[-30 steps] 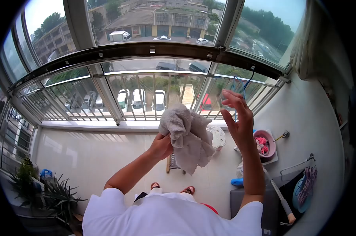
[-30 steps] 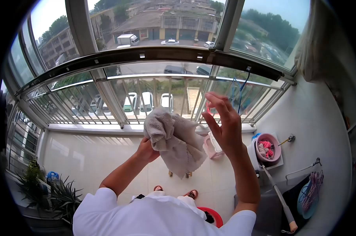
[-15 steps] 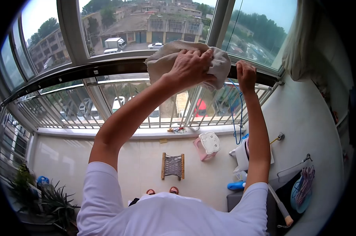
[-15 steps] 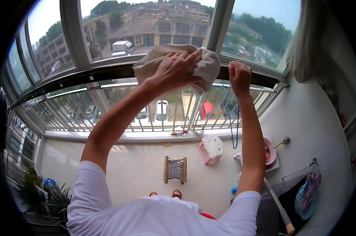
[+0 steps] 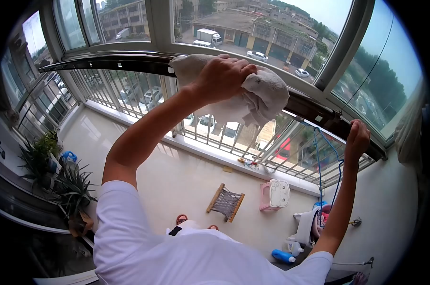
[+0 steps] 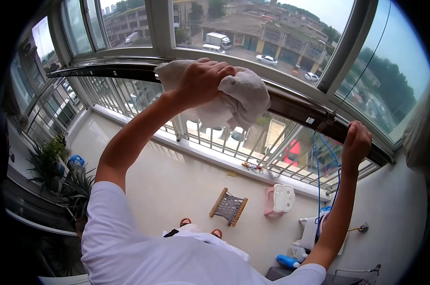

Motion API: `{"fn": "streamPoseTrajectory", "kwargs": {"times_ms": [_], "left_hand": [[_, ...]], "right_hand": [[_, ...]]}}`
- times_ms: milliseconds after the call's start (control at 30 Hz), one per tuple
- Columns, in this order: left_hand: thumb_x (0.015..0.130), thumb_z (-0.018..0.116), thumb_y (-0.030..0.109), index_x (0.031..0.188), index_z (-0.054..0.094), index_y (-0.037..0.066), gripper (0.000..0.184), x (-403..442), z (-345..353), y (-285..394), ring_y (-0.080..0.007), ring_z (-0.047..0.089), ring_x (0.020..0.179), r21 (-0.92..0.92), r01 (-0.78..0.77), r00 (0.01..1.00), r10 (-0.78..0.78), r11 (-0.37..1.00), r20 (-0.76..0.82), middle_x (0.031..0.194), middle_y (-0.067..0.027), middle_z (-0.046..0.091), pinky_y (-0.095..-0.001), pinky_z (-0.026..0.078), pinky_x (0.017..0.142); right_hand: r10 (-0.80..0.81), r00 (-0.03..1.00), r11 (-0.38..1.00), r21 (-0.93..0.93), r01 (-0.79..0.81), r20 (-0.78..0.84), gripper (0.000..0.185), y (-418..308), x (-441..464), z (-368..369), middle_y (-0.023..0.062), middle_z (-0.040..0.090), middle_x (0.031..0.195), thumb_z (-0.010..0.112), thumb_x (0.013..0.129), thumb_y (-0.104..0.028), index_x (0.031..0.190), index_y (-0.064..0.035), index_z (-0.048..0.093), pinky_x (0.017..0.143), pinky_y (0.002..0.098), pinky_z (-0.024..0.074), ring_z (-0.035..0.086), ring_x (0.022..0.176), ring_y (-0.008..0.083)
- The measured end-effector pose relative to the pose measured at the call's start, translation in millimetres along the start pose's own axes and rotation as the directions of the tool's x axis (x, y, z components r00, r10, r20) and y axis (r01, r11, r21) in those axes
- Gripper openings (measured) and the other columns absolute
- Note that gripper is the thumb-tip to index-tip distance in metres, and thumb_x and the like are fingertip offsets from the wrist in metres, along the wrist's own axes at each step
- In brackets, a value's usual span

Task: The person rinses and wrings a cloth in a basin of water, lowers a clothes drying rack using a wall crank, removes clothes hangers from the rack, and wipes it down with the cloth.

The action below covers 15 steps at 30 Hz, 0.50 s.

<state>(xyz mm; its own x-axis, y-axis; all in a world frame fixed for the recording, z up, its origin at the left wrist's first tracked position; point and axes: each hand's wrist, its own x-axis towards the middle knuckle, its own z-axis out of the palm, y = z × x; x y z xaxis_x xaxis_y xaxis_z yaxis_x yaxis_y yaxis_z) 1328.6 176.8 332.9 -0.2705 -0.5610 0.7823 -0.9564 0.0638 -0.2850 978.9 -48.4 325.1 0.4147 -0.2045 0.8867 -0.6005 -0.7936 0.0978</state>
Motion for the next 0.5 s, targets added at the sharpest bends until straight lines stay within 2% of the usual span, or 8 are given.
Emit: {"fn": "streamPoseTrajectory", "kwargs": {"times_ms": [200, 267, 300, 333, 367, 400, 433, 500], "left_hand": [[0.070, 0.063, 0.014, 0.099, 0.059, 0.007, 0.030, -134, -93, -157, -0.0281, 0.062, 0.092, 0.182, 0.188, 0.981, -0.177, 0.965, -0.075, 0.100, -0.0092, 0.064, -0.0384, 0.044, 0.086], [0.072, 0.056, 0.008, 0.103, 0.060, 0.003, 0.032, -191, -105, -211, -0.0338, 0.059, 0.093, 0.262, 0.364, 0.916, -0.292, 0.894, -0.276, 0.101, -0.0144, 0.063, -0.0406, 0.042, 0.089], [0.079, 0.052, 0.008, 0.104, 0.060, 0.002, 0.027, -233, -102, -250, -0.0333, 0.059, 0.094, 0.138, 0.597, 0.773, -0.522, 0.790, -0.360, 0.103, -0.0168, 0.062, -0.0380, 0.042, 0.088], [0.087, 0.048, 0.014, 0.107, 0.058, -0.001, 0.026, -244, -111, -248, -0.0292, 0.058, 0.096, -0.328, 0.756, 0.415, -0.802, 0.567, -0.430, 0.105, -0.0162, 0.062, -0.0334, 0.043, 0.085], [0.093, 0.047, 0.025, 0.110, 0.057, -0.002, 0.033, -268, -114, -258, -0.0234, 0.058, 0.099, -0.476, 0.653, 0.217, -0.747, 0.589, -0.628, 0.106, -0.0126, 0.061, -0.0293, 0.043, 0.083], [0.094, 0.047, 0.033, 0.116, 0.053, 0.000, 0.040, -280, -126, -250, -0.0224, 0.057, 0.100, -0.727, 0.532, -0.073, -0.832, 0.434, -0.550, 0.112, -0.0110, 0.058, -0.0302, 0.043, 0.086], [0.094, 0.046, 0.038, 0.124, 0.047, 0.005, 0.044, -285, -131, -241, -0.0204, 0.054, 0.106, -0.843, 0.132, -0.092, -0.841, 0.521, -0.534, 0.120, -0.0087, 0.053, -0.0309, 0.043, 0.090], [0.093, 0.046, 0.042, 0.128, 0.042, 0.009, 0.049, -315, -126, -235, -0.0209, 0.048, 0.113, -0.933, -0.140, -0.130, -0.940, 0.333, -0.316, 0.125, -0.0077, 0.049, -0.0371, 0.040, 0.096]], "right_hand": [[0.018, 1.000, 1.000, 0.002, -0.018, -0.007, 0.032, 28, -7, 11, 0.0137, 0.054, 0.074, 0.032, 0.095, -0.018, 0.077, -0.0013, 0.052, 0.073, 0.0375, 0.0410, 0.055, 0.072, 0.0306], [0.022, 1.000, 1.000, -0.002, -0.022, 0.011, 0.032, 26, -9, 10, 0.0142, 0.053, 0.074, 0.031, 0.095, -0.018, 0.077, -0.0009, 0.051, 0.074, 0.0379, 0.0403, 0.054, 0.073, 0.0312], [0.035, 0.999, 0.999, -0.010, -0.035, 0.011, 0.032, 24, -10, 9, 0.0146, 0.053, 0.075, 0.031, 0.095, -0.017, 0.077, -0.0009, 0.051, 0.074, 0.0380, 0.0401, 0.053, 0.073, 0.0317], [0.047, 0.999, 0.999, -0.016, -0.046, 0.011, 0.031, 22, -10, 10, 0.0149, 0.053, 0.075, 0.031, 0.095, -0.017, 0.078, -0.0008, 0.051, 0.074, 0.0381, 0.0399, 0.053, 0.073, 0.0322], [0.055, 0.998, 0.998, -0.017, -0.055, 0.009, 0.031, 21, -10, 11, 0.0153, 0.052, 0.076, 0.030, 0.095, -0.017, 0.078, -0.0008, 0.051, 0.075, 0.0382, 0.0397, 0.052, 0.074, 0.0326], [0.066, 0.998, 0.998, -0.010, -0.066, 0.009, 0.031, 25, -11, 13, 0.0159, 0.052, 0.077, 0.030, 0.095, -0.017, 0.079, -0.0006, 0.050, 0.075, 0.0383, 0.0394, 0.052, 0.074, 0.0331], [0.077, 0.997, 0.997, -0.004, -0.077, 0.014, 0.030, 29, -14, 13, 0.0164, 0.052, 0.078, 0.030, 0.095, -0.016, 0.080, -0.0004, 0.050, 0.075, 0.0385, 0.0391, 0.051, 0.075, 0.0336], [0.096, 0.994, 0.995, -0.045, -0.094, 0.054, 0.032, 37, -17, 12, 0.0164, 0.051, 0.078, 0.028, 0.097, -0.019, 0.083, 0.0004, 0.050, 0.076, 0.0394, 0.0387, 0.051, 0.075, 0.0341]]}}
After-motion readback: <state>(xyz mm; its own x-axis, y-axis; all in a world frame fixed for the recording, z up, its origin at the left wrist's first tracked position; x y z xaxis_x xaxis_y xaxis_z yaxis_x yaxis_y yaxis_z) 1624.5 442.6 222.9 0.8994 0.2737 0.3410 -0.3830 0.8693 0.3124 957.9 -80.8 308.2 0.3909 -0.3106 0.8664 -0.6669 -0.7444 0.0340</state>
